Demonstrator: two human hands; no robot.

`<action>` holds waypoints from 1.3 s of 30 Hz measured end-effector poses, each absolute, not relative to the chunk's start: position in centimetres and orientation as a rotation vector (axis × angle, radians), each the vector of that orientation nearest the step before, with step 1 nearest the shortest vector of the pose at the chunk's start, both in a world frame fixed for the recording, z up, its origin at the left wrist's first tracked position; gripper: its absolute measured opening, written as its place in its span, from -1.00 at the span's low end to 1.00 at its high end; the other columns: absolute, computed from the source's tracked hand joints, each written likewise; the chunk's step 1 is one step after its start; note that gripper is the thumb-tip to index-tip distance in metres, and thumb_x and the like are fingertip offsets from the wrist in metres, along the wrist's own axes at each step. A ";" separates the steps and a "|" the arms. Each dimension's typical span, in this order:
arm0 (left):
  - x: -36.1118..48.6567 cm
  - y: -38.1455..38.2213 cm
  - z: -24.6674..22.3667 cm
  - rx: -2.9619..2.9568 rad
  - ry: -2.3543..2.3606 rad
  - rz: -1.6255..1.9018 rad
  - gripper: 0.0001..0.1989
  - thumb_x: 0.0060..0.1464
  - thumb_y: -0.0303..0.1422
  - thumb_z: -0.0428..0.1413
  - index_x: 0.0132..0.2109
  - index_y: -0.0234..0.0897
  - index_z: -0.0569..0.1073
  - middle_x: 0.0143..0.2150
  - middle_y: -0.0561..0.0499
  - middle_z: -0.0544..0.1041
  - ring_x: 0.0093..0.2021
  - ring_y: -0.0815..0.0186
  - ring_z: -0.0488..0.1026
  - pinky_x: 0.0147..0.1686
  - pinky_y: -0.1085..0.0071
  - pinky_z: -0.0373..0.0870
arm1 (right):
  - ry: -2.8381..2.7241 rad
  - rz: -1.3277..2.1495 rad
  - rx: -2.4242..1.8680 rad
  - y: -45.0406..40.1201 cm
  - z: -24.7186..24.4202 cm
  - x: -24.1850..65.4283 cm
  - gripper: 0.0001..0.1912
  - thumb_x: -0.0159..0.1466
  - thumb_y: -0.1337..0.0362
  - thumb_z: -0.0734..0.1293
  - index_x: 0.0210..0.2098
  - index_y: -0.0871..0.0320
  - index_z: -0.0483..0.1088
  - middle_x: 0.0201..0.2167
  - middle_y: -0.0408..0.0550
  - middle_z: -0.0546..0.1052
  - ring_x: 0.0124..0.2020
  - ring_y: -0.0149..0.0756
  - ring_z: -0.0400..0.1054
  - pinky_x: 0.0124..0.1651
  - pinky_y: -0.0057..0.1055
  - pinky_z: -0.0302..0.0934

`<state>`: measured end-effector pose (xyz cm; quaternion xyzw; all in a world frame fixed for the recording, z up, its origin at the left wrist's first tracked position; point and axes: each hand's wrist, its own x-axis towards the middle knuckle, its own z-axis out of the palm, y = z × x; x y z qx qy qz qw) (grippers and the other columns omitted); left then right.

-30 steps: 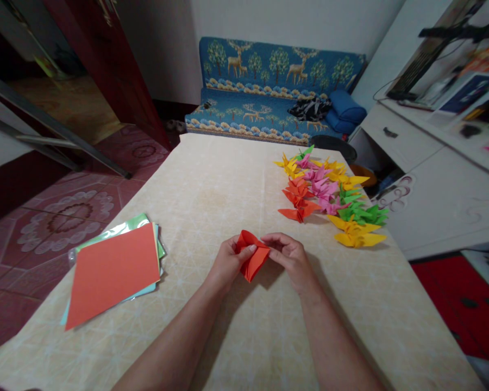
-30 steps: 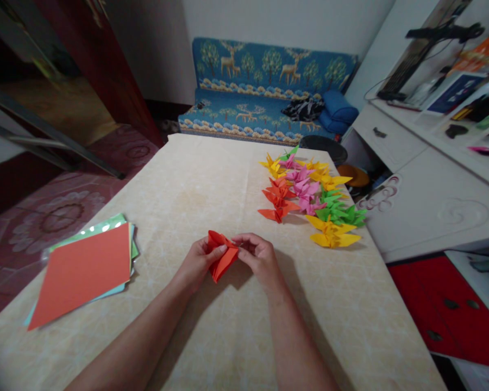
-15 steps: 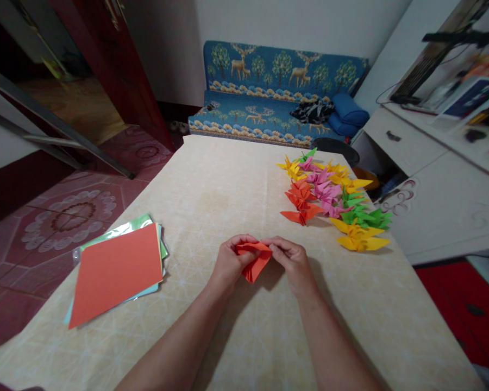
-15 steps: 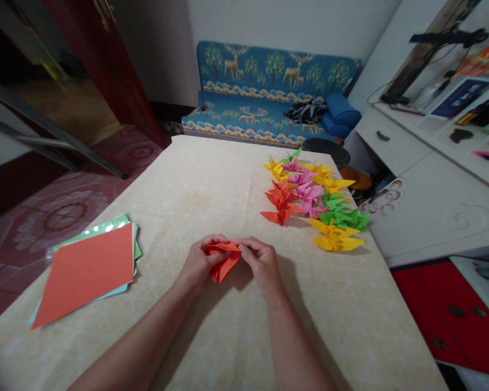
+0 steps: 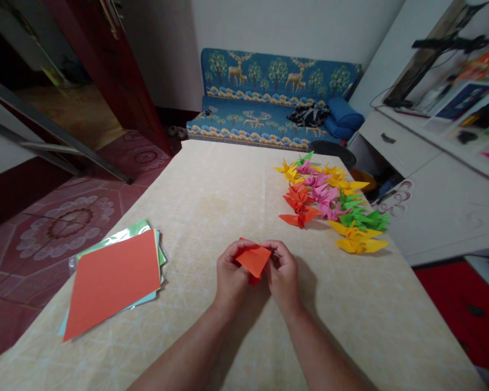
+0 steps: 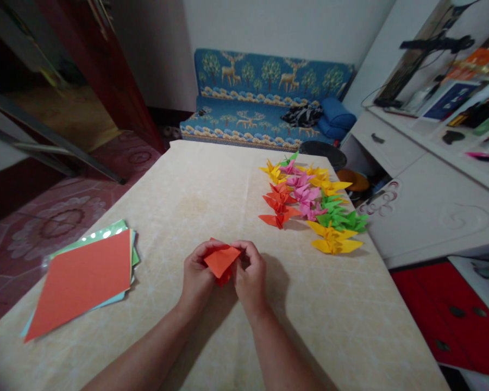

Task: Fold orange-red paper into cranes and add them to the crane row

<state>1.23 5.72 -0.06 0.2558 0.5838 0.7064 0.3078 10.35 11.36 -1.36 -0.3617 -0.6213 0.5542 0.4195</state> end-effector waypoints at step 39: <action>-0.2 6.1 -0.9 0.603 1.494 1.644 -0.82 -0.12 -0.31 0.29 -0.40 -0.37 0.61 -0.49 -0.03 0.58 -0.53 0.38 0.40 -0.49 0.49 0.31 | -1.688 1.268 -0.787 12.9 -0.7 11.5 -0.89 0.20 0.22 0.34 -0.32 0.10 0.49 -0.31 -0.05 0.45 -0.25 -0.24 0.35 -0.20 -0.36 0.25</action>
